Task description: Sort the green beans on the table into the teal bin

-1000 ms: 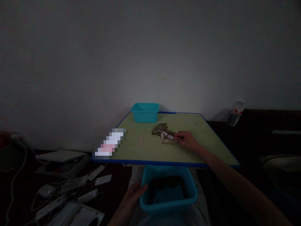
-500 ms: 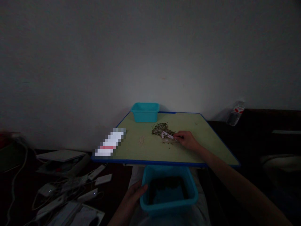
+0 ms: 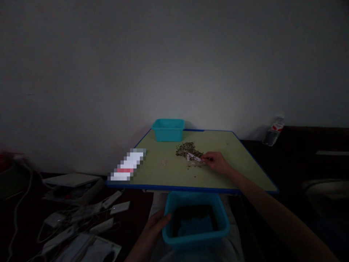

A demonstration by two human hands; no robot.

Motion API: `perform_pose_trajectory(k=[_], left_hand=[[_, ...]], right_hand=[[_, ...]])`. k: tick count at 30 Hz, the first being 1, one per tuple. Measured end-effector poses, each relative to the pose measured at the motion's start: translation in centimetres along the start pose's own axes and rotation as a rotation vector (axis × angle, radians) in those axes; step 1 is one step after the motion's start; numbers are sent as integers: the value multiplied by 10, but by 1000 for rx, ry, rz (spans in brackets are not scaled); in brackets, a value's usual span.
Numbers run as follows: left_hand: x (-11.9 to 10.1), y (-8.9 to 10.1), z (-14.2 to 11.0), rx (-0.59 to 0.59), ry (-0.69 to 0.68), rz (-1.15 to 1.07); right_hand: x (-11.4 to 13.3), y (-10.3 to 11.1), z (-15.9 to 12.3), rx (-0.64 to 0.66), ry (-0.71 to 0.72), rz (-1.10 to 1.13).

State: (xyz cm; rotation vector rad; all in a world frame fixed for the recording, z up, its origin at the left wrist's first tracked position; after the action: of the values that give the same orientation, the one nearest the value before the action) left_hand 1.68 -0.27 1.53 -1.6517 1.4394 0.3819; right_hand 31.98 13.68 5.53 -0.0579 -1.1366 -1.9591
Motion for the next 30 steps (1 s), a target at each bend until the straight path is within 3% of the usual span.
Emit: perform_pose_trajectory(k=[10, 15, 30], left_hand=[[8, 7, 9, -45, -21, 16], [7, 5, 7, 3, -15, 35], [4, 2, 4, -18, -14, -7]], right_hand=[[0, 2, 0, -6, 0, 4], [0, 2, 0, -3, -2, 9], [0, 2, 0, 2, -24, 34]])
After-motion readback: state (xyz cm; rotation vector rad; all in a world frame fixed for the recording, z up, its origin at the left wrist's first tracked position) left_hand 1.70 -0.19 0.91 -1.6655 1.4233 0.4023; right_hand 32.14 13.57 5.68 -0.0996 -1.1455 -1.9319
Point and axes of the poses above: each hand's wrist, its own z-axis towards the middle knuckle, its own y-axis out of the back of the hand, x = y × z, the point moved 2 cm from there along z, towards the middle knuckle, and after that the axes turned 9 degrees about y, right-handed, at the moved point
